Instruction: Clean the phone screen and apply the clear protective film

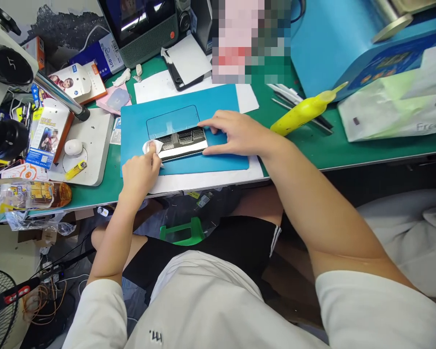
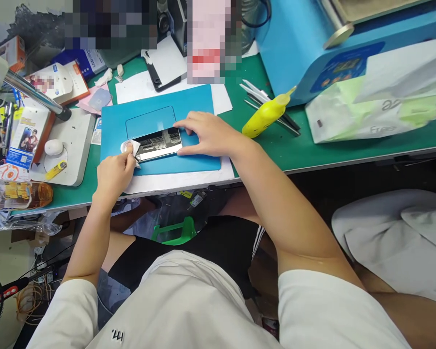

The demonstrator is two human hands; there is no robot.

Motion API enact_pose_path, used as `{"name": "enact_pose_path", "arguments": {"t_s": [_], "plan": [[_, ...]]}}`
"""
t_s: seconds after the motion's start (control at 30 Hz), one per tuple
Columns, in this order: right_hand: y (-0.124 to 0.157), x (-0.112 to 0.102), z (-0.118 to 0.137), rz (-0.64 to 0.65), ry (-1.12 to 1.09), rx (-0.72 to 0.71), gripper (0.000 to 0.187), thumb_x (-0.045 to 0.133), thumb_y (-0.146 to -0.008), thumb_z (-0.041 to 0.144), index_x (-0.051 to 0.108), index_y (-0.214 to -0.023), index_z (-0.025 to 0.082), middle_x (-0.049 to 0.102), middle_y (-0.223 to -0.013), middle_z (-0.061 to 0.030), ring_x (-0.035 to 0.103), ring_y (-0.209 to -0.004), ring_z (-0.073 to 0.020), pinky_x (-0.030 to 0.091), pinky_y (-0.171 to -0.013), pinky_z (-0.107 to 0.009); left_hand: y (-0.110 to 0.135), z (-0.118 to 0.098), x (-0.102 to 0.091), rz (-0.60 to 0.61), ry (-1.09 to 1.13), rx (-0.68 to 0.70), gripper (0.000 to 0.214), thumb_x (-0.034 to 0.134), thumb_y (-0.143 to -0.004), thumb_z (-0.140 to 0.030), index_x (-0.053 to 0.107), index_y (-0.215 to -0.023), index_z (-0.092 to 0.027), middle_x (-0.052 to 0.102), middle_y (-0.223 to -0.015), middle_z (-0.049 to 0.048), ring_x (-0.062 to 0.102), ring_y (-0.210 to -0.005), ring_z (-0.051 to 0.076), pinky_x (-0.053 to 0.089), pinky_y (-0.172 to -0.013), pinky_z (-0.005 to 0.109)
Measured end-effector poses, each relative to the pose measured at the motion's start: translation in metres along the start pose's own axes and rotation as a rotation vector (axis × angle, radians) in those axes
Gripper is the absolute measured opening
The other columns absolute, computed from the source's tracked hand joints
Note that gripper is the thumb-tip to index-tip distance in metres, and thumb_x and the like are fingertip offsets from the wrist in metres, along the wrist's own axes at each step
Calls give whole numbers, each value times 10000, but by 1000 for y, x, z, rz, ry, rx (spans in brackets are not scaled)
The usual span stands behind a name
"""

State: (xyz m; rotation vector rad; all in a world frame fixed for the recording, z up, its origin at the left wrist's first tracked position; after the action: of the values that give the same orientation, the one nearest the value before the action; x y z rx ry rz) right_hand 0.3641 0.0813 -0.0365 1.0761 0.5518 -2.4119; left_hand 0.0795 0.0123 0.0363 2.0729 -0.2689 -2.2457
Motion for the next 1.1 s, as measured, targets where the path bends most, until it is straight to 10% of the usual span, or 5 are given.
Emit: {"name": "enact_pose_path", "arguments": {"t_s": [0.23,0.47,0.8,1.1], "plan": [[-1,-1,3,54,4,24,846,782,-851,799,762,-1510,268,741,-1119,-144,675,-1032,-405,540,-913,-528,-13,-72,0,77,-11,174,591,382,-1177,-255,526,-1736,-129,866,-1198,208,847,-1136,334,557,-859,341],[1,4,0,6,13,-7,645,725,-884,581,796,-1433,248,728,-1079,-144,677,-991,-392,534,-869,-518,-29,-115,-2,-36,110,332,476,424,-1139,-172,711,-1497,-48,838,-1207,250,841,-1148,328,545,-851,322],[1,-2,1,51,14,13,801,766,-875,790,751,-1505,295,728,-1134,-127,667,-1036,-387,546,-928,-523,9,-90,5,86,26,304,570,374,-1172,-239,566,-1698,-131,870,-1060,210,860,-1110,363,543,-850,356],[0,-6,11,109,5,113,874,784,-852,763,718,-1546,237,717,-1190,-164,662,-1102,-422,545,-985,-575,24,-10,4,95,-54,3,551,374,-1193,-286,656,-1664,-326,884,-1000,117,842,-1005,330,395,-712,343]]}}
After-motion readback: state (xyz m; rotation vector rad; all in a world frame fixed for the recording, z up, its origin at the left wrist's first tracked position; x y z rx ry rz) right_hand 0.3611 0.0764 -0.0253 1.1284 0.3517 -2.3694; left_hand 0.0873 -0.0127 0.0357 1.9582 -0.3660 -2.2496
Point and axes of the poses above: each hand's wrist, its own y-axis away from the middle knuckle, its own x-axis out of the palm, z = x × y, the point moved 2 cm from there along -y, towards the middle knuckle
